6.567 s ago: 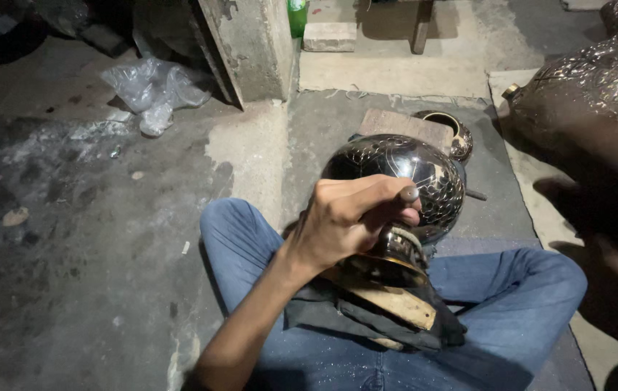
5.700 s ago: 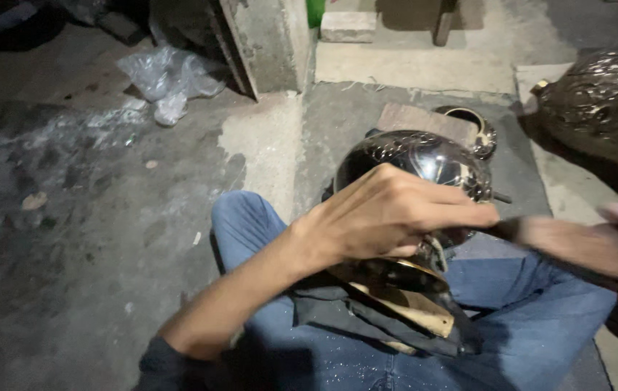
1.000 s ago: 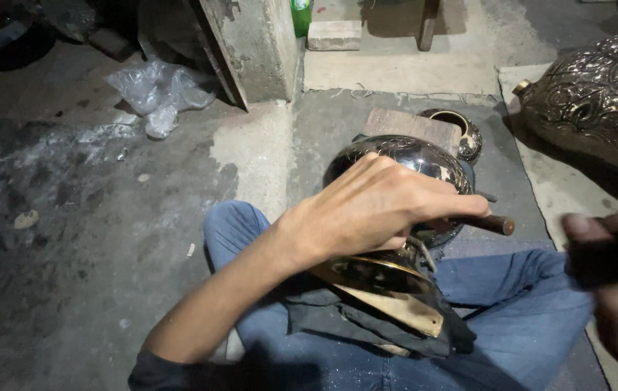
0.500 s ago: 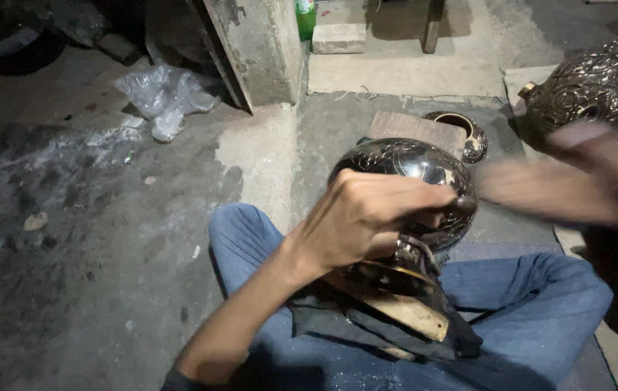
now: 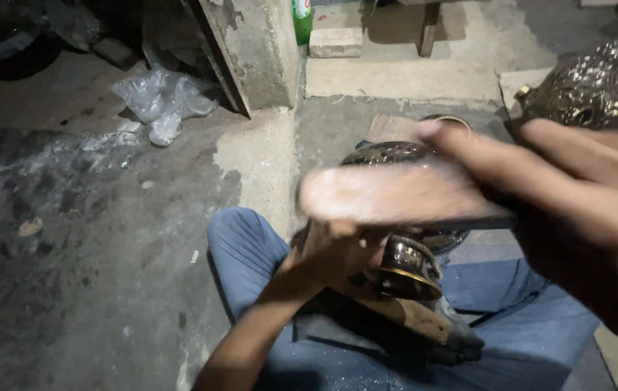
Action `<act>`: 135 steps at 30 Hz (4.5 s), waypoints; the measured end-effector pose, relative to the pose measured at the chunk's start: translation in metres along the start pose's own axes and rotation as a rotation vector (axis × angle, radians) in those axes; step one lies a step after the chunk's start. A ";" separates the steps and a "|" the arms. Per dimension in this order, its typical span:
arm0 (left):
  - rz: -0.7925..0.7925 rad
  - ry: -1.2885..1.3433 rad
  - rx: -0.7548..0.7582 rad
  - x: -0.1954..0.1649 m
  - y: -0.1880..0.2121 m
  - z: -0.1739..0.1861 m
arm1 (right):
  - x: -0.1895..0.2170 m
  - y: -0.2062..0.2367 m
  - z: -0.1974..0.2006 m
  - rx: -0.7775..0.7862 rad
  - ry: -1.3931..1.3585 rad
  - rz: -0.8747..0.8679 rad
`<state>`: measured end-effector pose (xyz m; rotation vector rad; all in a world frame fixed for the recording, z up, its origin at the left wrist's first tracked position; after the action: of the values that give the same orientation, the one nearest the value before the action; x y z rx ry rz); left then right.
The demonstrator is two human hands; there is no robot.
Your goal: The person sits cross-legged and uses a small chisel and a wooden mallet to engrave a decorative pattern on a polished metal vessel. They repeatedly tap the chisel along the surface, rotating the vessel to access different areas.
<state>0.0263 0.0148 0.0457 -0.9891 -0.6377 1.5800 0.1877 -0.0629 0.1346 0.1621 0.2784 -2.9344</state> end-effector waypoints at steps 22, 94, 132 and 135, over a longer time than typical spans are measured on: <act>0.208 0.155 0.339 0.023 0.013 -0.039 | -0.033 -0.011 -0.019 -0.146 -1.024 -0.273; 0.066 0.129 0.492 0.006 -0.072 -0.021 | -0.089 0.080 -0.095 -0.657 -0.851 -0.281; 0.268 0.154 -0.058 0.004 -0.004 -0.006 | -0.038 0.006 -0.017 -0.280 -0.511 -0.009; 0.233 0.189 -0.048 0.007 -0.007 -0.004 | -0.041 0.006 -0.019 -0.286 -0.533 -0.037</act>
<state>0.0329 0.0232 0.0478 -1.2690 -0.4429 1.6534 0.2306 -0.0576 0.1206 -0.6557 0.6053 -2.7930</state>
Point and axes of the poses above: each hand's wrist, its own y-axis away from the middle knuckle, its own z-axis out of the back of the hand, x = y × z, the point moved 7 cm from there along -y, towards the middle knuckle, and after that the axes turned 8 degrees about -y, right-handed, at the moved point
